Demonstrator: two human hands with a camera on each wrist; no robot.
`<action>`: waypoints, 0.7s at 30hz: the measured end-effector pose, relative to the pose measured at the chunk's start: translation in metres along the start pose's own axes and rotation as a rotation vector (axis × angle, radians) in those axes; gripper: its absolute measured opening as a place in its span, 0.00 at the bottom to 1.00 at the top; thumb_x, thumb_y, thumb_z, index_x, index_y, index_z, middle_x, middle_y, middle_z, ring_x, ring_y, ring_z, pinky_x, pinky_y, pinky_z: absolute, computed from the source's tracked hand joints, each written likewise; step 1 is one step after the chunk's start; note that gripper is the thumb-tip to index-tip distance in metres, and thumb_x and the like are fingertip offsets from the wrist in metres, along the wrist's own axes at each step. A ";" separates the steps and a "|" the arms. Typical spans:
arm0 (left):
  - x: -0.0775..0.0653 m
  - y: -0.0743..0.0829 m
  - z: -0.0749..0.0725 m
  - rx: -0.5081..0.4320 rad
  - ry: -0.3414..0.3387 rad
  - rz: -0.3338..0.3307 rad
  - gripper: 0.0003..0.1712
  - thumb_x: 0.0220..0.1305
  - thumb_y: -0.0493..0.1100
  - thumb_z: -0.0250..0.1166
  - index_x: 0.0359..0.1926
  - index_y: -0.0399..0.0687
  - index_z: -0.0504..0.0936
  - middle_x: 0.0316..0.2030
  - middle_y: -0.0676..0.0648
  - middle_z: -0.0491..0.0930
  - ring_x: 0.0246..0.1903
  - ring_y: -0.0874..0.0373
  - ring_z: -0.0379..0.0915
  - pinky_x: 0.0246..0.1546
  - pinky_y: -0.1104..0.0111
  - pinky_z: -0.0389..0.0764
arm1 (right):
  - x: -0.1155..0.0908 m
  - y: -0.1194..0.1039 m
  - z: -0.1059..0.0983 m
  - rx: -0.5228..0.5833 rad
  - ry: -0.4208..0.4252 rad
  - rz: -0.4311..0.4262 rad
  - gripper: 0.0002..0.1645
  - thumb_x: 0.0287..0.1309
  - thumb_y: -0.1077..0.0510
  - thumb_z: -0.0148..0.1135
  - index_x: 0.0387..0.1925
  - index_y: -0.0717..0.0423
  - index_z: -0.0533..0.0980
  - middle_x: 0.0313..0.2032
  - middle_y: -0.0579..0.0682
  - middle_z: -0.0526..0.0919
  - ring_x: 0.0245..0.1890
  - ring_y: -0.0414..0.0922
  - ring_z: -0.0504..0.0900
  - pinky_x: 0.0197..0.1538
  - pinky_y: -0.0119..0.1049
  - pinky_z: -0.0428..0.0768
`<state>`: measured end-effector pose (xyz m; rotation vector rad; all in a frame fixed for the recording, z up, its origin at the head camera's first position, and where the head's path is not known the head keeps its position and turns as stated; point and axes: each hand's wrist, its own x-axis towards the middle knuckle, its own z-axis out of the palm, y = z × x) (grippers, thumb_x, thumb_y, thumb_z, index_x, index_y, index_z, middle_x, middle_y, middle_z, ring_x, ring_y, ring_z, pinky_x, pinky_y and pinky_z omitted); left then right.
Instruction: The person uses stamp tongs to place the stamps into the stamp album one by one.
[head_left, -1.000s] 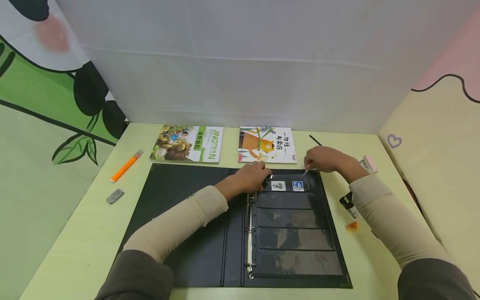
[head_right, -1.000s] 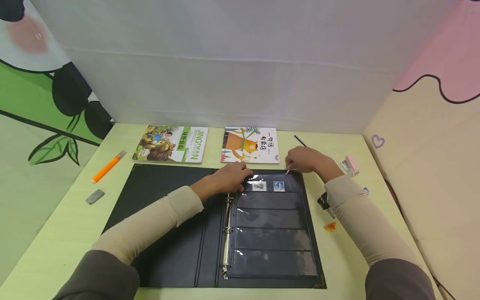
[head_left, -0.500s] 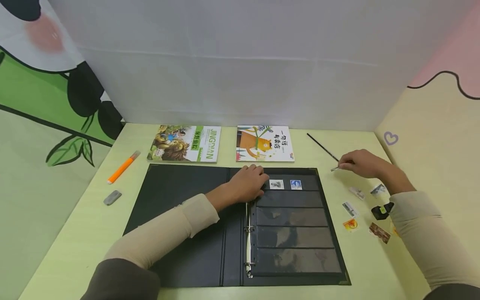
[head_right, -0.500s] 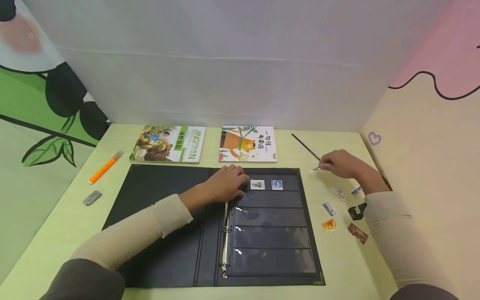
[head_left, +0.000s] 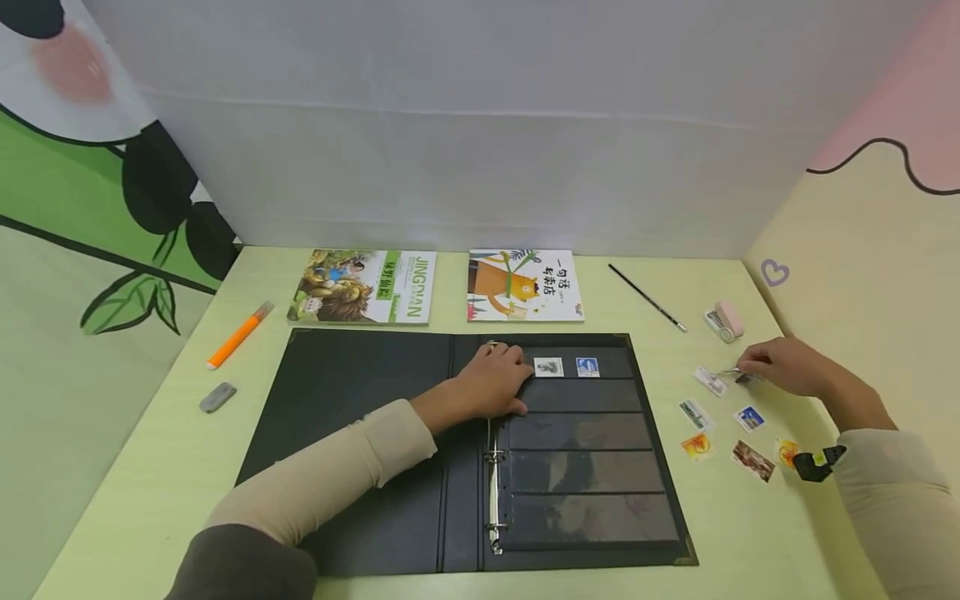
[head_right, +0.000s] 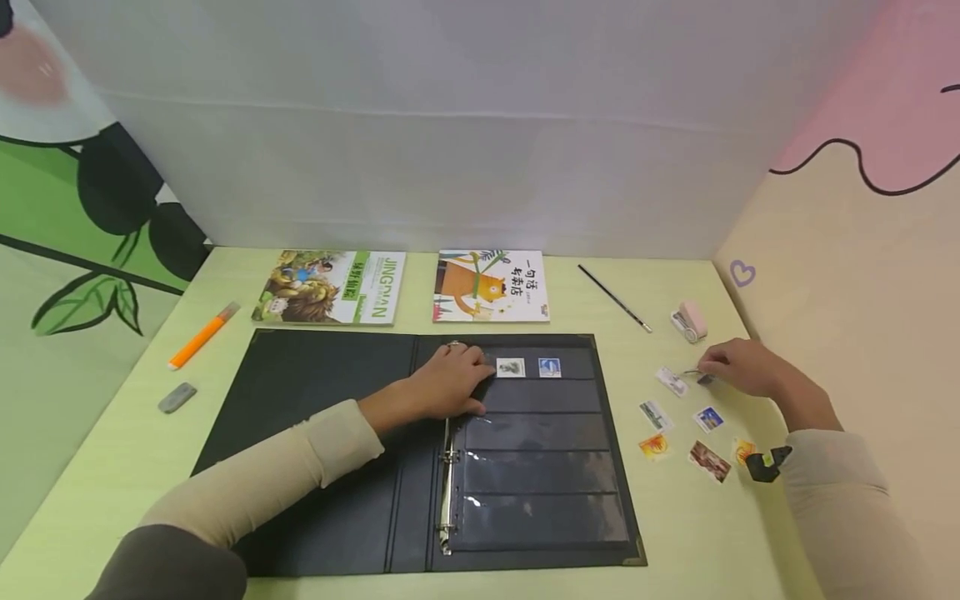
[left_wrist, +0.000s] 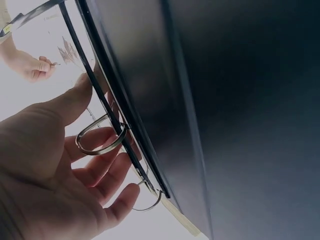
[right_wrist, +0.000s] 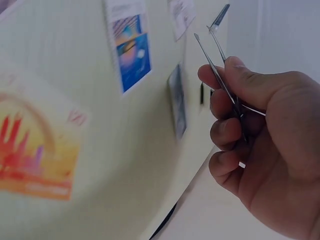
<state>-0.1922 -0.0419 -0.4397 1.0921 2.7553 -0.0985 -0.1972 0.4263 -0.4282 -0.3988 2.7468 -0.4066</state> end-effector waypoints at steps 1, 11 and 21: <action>0.000 0.000 -0.001 -0.004 -0.002 -0.004 0.34 0.59 0.65 0.62 0.62 0.55 0.74 0.56 0.48 0.71 0.56 0.51 0.67 0.61 0.52 0.65 | -0.001 0.003 0.002 -0.004 0.009 -0.004 0.13 0.68 0.53 0.54 0.39 0.54 0.82 0.33 0.45 0.82 0.28 0.33 0.69 0.32 0.30 0.68; 0.006 0.007 -0.003 -0.051 0.004 -0.007 0.25 0.58 0.57 0.67 0.57 0.59 0.80 0.53 0.52 0.77 0.57 0.51 0.69 0.64 0.45 0.62 | 0.002 0.012 0.012 0.036 0.045 -0.025 0.11 0.67 0.53 0.54 0.34 0.49 0.82 0.29 0.42 0.80 0.27 0.32 0.68 0.32 0.30 0.66; 0.012 0.011 -0.005 -0.108 -0.058 -0.059 0.22 0.56 0.55 0.70 0.50 0.58 0.77 0.50 0.52 0.77 0.54 0.52 0.70 0.65 0.46 0.62 | 0.008 0.001 0.007 0.080 0.131 -0.074 0.13 0.69 0.56 0.53 0.28 0.55 0.75 0.20 0.43 0.66 0.18 0.33 0.61 0.25 0.31 0.61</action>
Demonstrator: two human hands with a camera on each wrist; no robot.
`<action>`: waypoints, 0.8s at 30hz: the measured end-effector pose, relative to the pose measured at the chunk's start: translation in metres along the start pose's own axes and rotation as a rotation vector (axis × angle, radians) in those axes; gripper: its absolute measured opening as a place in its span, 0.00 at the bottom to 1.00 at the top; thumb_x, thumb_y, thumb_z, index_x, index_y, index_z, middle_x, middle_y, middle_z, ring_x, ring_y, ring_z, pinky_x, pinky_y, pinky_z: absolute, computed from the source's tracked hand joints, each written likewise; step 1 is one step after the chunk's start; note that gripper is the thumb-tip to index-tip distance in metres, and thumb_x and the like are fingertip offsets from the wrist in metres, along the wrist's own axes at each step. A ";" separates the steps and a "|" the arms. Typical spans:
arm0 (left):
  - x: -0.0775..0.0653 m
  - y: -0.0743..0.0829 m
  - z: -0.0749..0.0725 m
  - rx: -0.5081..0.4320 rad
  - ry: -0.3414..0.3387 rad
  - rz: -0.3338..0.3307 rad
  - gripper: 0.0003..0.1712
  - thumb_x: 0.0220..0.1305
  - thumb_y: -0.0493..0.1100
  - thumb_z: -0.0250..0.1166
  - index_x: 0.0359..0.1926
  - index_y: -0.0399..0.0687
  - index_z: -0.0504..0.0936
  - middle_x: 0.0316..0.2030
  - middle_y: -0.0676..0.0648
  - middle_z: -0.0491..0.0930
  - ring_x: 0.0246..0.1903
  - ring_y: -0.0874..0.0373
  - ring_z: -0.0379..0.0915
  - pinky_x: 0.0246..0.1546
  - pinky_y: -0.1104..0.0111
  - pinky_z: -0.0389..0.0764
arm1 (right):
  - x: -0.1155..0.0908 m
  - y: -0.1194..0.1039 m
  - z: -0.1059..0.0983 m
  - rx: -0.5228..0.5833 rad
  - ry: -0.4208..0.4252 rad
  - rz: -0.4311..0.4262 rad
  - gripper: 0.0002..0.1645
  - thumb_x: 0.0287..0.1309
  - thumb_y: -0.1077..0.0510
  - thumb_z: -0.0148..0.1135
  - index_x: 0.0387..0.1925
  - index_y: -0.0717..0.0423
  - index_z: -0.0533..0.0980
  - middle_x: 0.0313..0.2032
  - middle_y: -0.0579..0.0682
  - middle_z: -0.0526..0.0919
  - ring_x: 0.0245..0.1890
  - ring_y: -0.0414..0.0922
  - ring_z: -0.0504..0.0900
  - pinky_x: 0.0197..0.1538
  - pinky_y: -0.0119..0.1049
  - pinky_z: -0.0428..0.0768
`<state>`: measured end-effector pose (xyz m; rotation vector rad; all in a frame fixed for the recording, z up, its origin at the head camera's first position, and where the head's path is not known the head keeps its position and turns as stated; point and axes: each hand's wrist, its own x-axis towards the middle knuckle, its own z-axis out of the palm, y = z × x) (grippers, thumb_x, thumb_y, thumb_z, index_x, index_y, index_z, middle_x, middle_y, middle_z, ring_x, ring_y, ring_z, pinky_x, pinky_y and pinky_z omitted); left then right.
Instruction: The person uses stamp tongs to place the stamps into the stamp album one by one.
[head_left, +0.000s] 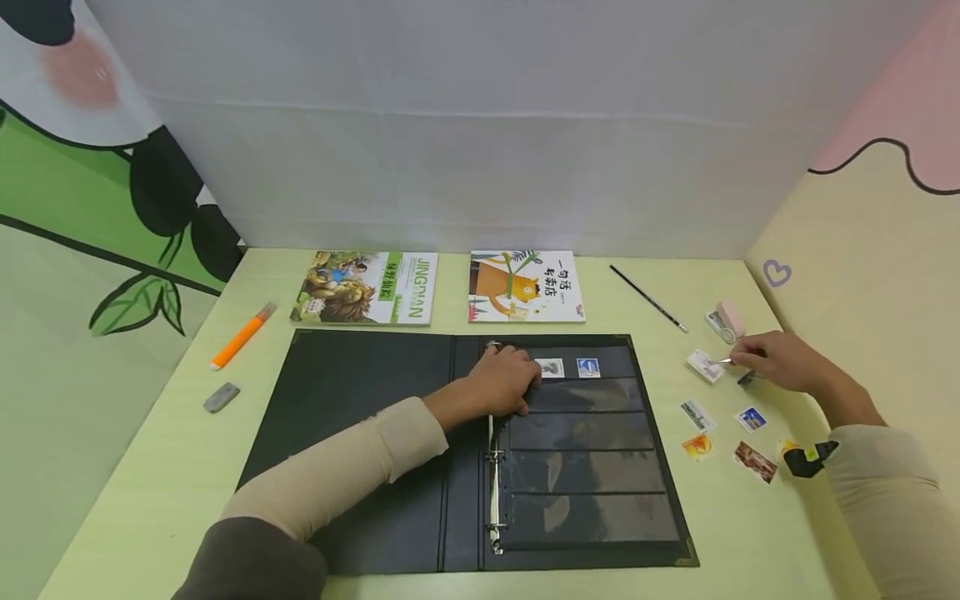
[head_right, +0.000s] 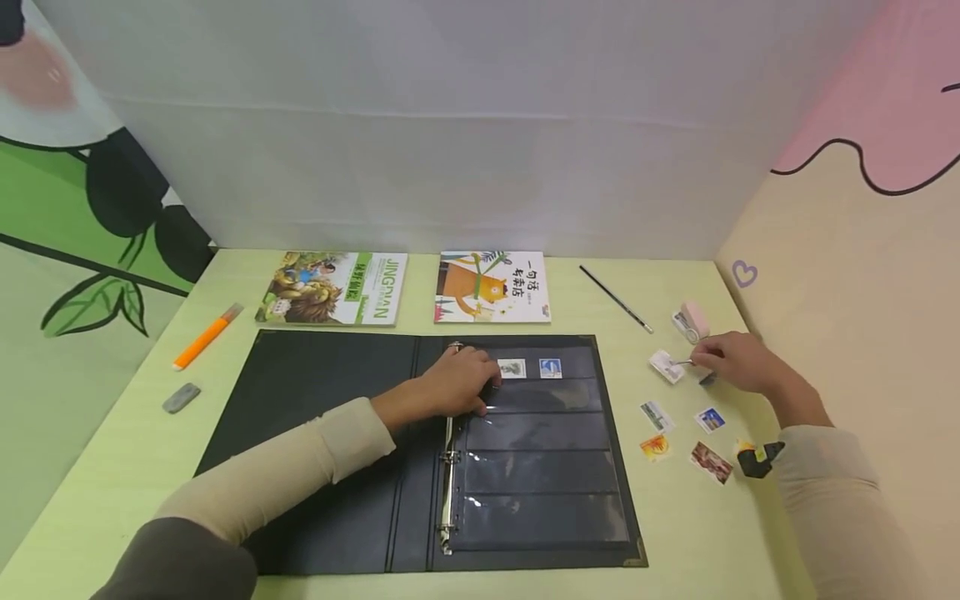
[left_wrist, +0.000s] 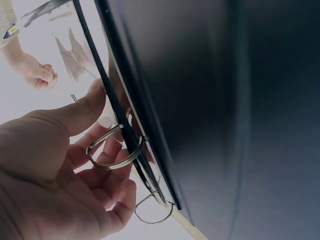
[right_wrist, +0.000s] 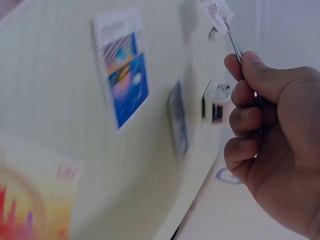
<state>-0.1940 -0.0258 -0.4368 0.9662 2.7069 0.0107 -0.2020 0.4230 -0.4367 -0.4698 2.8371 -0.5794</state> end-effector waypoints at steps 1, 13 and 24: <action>0.001 0.000 -0.001 0.002 -0.010 -0.006 0.22 0.56 0.55 0.70 0.50 0.58 0.76 0.49 0.52 0.77 0.53 0.52 0.71 0.64 0.47 0.63 | 0.002 -0.004 -0.001 0.000 0.001 -0.004 0.13 0.69 0.55 0.52 0.28 0.55 0.75 0.20 0.44 0.66 0.18 0.33 0.61 0.25 0.31 0.62; 0.007 -0.006 -0.008 -0.065 -0.070 -0.027 0.29 0.53 0.55 0.72 0.55 0.57 0.75 0.52 0.50 0.75 0.55 0.51 0.70 0.64 0.47 0.62 | 0.052 -0.062 0.001 0.005 0.031 -0.160 0.11 0.68 0.56 0.53 0.38 0.54 0.81 0.35 0.50 0.85 0.29 0.37 0.74 0.43 0.39 0.74; 0.007 -0.007 -0.007 -0.177 -0.073 0.005 0.25 0.54 0.49 0.72 0.52 0.55 0.76 0.47 0.51 0.75 0.50 0.55 0.71 0.65 0.46 0.59 | 0.096 -0.113 0.034 0.008 -0.051 -0.296 0.09 0.66 0.55 0.56 0.34 0.50 0.82 0.30 0.45 0.82 0.24 0.36 0.68 0.34 0.34 0.68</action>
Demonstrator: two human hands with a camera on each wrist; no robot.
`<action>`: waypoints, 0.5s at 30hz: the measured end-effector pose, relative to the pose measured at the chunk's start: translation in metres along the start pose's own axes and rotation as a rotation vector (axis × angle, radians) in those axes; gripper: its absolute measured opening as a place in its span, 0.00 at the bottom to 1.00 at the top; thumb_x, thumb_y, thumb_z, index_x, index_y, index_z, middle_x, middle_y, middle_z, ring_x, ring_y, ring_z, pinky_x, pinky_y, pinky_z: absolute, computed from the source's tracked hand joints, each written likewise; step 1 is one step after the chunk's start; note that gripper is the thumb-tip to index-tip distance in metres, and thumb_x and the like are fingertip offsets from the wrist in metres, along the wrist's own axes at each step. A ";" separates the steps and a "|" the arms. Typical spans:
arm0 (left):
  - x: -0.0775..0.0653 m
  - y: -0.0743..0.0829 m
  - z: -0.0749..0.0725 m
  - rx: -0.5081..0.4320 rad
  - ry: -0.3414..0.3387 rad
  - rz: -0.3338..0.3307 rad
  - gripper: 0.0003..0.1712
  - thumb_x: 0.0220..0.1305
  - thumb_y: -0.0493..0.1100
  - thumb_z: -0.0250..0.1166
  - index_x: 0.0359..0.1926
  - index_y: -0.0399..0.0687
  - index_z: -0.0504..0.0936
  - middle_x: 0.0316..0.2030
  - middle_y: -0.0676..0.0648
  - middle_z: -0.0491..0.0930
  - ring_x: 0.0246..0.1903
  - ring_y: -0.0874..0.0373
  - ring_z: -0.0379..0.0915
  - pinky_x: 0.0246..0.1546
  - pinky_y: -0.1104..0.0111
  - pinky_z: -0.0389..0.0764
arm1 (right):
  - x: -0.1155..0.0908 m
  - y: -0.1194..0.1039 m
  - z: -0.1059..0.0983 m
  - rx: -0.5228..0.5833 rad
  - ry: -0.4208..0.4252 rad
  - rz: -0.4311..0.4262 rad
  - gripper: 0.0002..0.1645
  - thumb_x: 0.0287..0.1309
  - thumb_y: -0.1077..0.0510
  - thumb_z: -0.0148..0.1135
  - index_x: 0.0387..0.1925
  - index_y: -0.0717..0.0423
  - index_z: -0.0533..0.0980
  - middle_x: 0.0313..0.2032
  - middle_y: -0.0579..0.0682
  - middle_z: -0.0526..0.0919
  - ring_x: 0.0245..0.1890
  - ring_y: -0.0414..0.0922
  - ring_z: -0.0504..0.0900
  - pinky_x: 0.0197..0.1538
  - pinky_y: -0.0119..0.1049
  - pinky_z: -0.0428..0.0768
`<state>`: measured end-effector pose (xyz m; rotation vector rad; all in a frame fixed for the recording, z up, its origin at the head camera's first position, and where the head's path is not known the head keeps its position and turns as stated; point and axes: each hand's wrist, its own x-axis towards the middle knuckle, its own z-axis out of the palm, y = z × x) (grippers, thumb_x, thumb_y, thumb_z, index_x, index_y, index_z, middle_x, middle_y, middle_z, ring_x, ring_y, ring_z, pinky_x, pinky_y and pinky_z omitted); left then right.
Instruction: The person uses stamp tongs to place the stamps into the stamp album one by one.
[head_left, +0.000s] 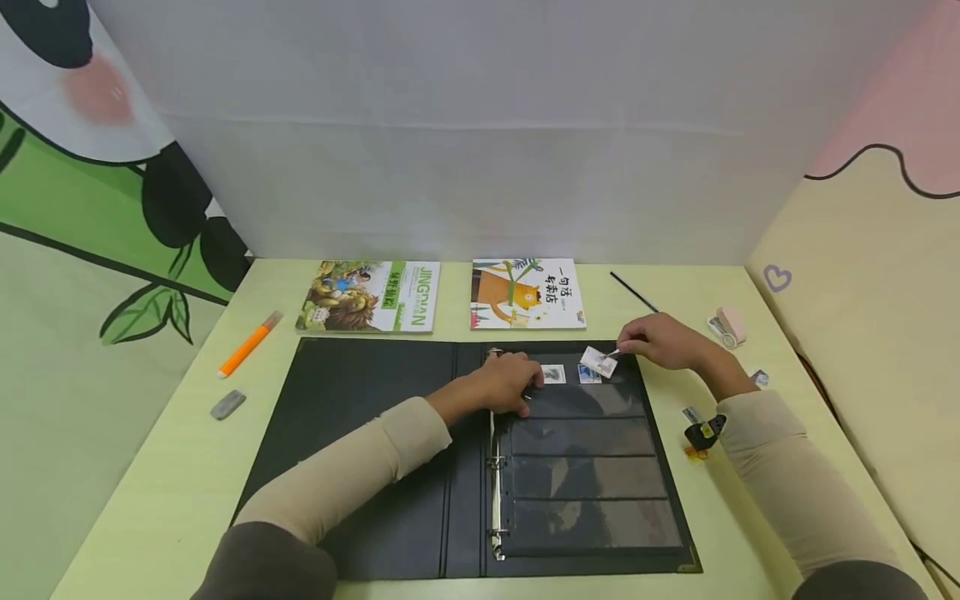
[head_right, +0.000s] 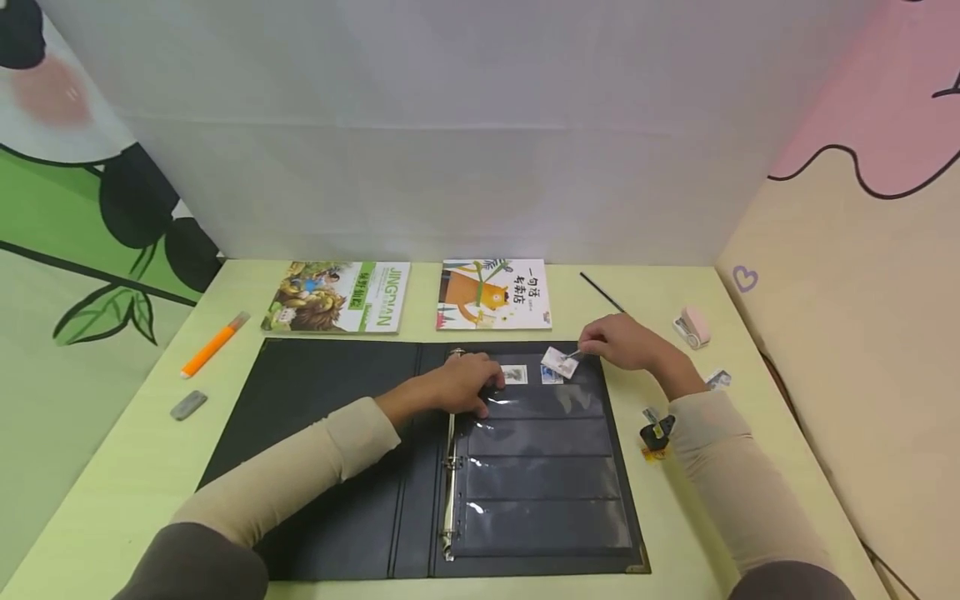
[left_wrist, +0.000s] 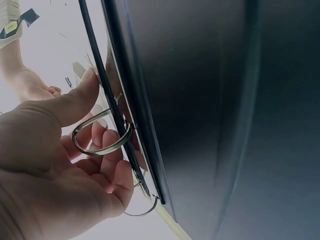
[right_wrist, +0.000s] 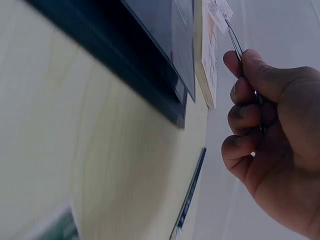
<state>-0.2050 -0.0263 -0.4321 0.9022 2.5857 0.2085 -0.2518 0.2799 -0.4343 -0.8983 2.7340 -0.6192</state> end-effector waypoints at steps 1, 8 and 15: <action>0.000 0.000 0.000 -0.005 -0.001 0.000 0.25 0.53 0.49 0.73 0.51 0.55 0.76 0.46 0.51 0.75 0.50 0.55 0.71 0.65 0.45 0.59 | 0.005 -0.003 0.003 -0.003 -0.010 -0.016 0.09 0.66 0.55 0.56 0.34 0.49 0.82 0.29 0.45 0.82 0.24 0.36 0.68 0.35 0.34 0.68; 0.002 0.002 0.000 -0.036 -0.007 -0.011 0.23 0.52 0.48 0.74 0.47 0.54 0.76 0.44 0.51 0.74 0.47 0.55 0.70 0.63 0.47 0.60 | 0.029 -0.022 0.019 -0.010 -0.112 -0.098 0.11 0.67 0.55 0.55 0.30 0.48 0.80 0.25 0.43 0.78 0.23 0.35 0.68 0.37 0.34 0.70; 0.007 0.001 0.001 -0.038 -0.009 -0.014 0.22 0.49 0.47 0.76 0.43 0.53 0.75 0.41 0.52 0.73 0.43 0.58 0.69 0.54 0.54 0.67 | 0.046 -0.042 0.026 -0.012 -0.236 -0.126 0.11 0.66 0.55 0.56 0.28 0.46 0.80 0.24 0.43 0.78 0.22 0.35 0.70 0.34 0.33 0.71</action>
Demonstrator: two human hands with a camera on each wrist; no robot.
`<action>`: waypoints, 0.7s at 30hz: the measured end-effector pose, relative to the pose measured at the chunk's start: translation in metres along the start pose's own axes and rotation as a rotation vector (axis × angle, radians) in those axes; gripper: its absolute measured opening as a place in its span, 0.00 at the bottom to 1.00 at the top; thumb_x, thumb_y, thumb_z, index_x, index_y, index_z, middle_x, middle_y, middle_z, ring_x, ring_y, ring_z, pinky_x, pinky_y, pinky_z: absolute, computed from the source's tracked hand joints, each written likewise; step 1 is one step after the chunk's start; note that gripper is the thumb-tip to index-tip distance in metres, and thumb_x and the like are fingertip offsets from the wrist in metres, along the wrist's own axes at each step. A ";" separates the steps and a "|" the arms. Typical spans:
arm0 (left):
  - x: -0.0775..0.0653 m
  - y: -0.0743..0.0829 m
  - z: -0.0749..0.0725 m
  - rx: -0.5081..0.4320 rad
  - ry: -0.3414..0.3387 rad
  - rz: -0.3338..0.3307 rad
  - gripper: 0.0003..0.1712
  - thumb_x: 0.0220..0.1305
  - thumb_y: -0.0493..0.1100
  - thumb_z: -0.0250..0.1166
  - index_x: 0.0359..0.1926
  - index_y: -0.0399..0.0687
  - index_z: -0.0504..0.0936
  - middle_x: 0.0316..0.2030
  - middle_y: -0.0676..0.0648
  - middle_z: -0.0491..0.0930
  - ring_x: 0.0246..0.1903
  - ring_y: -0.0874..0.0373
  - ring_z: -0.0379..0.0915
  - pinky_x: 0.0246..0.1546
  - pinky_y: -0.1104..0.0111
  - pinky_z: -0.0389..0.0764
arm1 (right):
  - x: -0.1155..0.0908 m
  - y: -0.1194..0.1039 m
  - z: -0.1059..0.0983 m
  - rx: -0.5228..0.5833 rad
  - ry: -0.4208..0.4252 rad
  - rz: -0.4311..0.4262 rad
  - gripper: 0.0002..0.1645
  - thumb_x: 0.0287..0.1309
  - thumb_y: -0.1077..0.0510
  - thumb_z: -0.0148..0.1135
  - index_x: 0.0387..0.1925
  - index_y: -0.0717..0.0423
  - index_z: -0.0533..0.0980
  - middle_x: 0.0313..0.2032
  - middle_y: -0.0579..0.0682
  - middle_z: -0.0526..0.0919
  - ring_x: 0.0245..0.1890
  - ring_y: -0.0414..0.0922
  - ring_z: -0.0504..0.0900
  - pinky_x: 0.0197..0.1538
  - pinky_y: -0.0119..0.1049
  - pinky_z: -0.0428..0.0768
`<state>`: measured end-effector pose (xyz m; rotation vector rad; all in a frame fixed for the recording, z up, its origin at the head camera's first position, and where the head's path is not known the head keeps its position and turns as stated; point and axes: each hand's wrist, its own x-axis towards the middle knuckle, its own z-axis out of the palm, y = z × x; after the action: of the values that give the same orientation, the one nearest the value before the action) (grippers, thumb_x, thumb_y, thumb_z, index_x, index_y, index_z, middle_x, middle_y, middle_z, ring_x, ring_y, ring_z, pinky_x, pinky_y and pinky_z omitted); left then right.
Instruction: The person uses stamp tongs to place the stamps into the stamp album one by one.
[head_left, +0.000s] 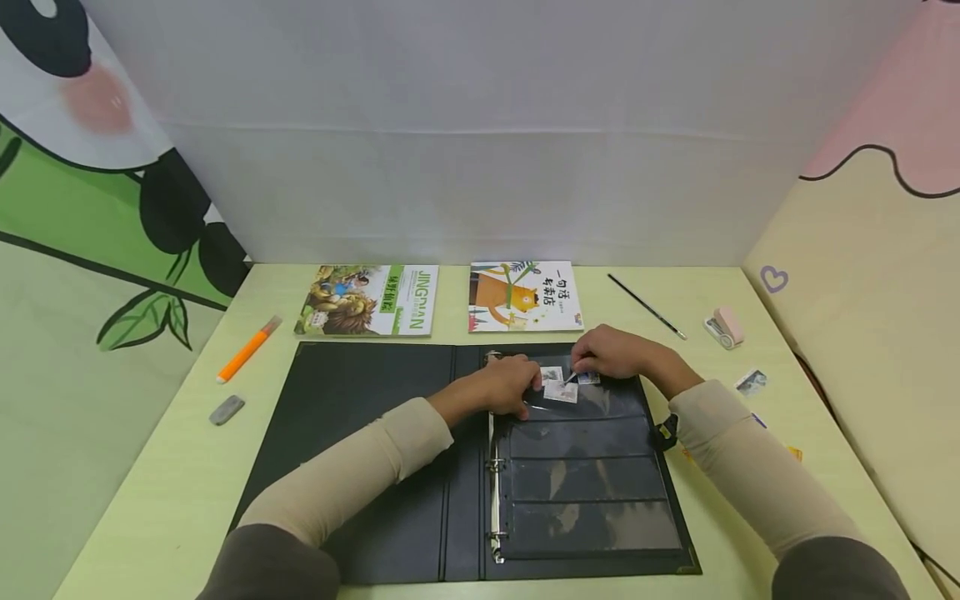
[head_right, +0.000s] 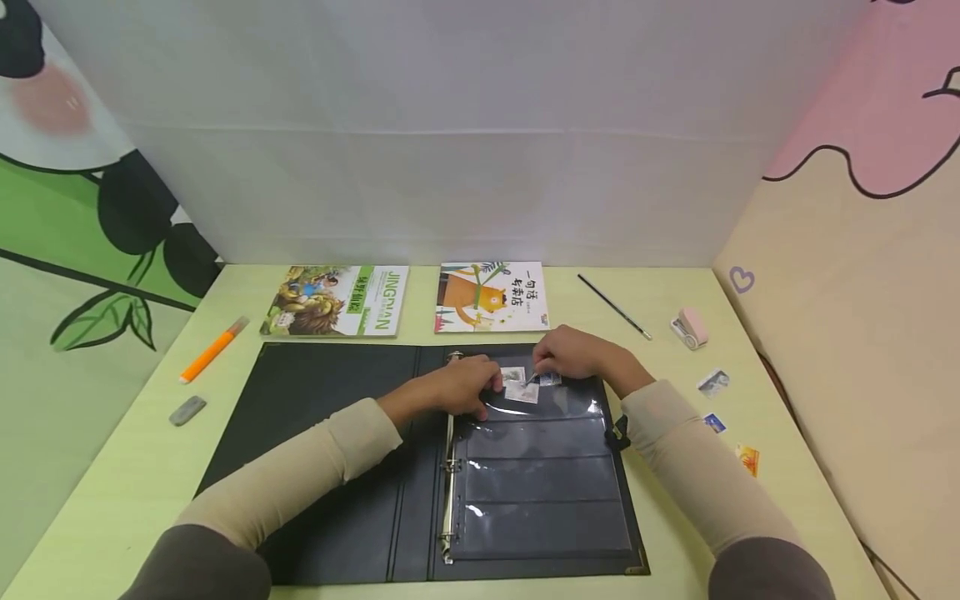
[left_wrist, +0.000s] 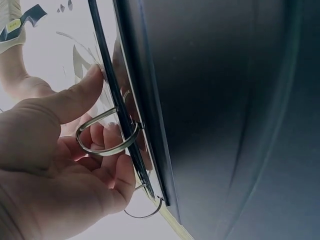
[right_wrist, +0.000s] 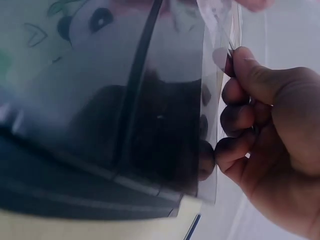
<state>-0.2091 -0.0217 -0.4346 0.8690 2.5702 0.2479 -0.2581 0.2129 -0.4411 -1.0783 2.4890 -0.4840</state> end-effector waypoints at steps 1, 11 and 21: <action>0.001 -0.001 0.000 -0.006 0.000 0.005 0.22 0.49 0.47 0.76 0.43 0.54 0.74 0.41 0.53 0.73 0.42 0.59 0.69 0.52 0.55 0.67 | 0.002 -0.002 0.000 0.000 -0.017 0.000 0.11 0.66 0.55 0.56 0.28 0.46 0.80 0.23 0.42 0.78 0.22 0.35 0.70 0.33 0.32 0.71; 0.007 -0.015 0.004 -0.168 -0.011 0.086 0.21 0.48 0.42 0.76 0.40 0.52 0.75 0.35 0.54 0.74 0.34 0.63 0.70 0.39 0.70 0.71 | 0.009 -0.019 0.003 -0.040 -0.060 -0.066 0.07 0.63 0.55 0.60 0.32 0.46 0.83 0.30 0.38 0.82 0.29 0.33 0.73 0.36 0.31 0.73; 0.009 -0.015 0.004 -0.191 -0.028 0.075 0.22 0.47 0.40 0.76 0.41 0.49 0.74 0.34 0.53 0.72 0.34 0.62 0.68 0.39 0.71 0.71 | 0.010 -0.030 0.000 -0.056 -0.081 -0.058 0.07 0.62 0.56 0.60 0.29 0.48 0.82 0.27 0.39 0.79 0.26 0.33 0.70 0.34 0.30 0.71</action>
<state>-0.2217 -0.0275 -0.4456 0.8917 2.4429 0.4911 -0.2454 0.1858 -0.4297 -1.1708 2.4195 -0.3823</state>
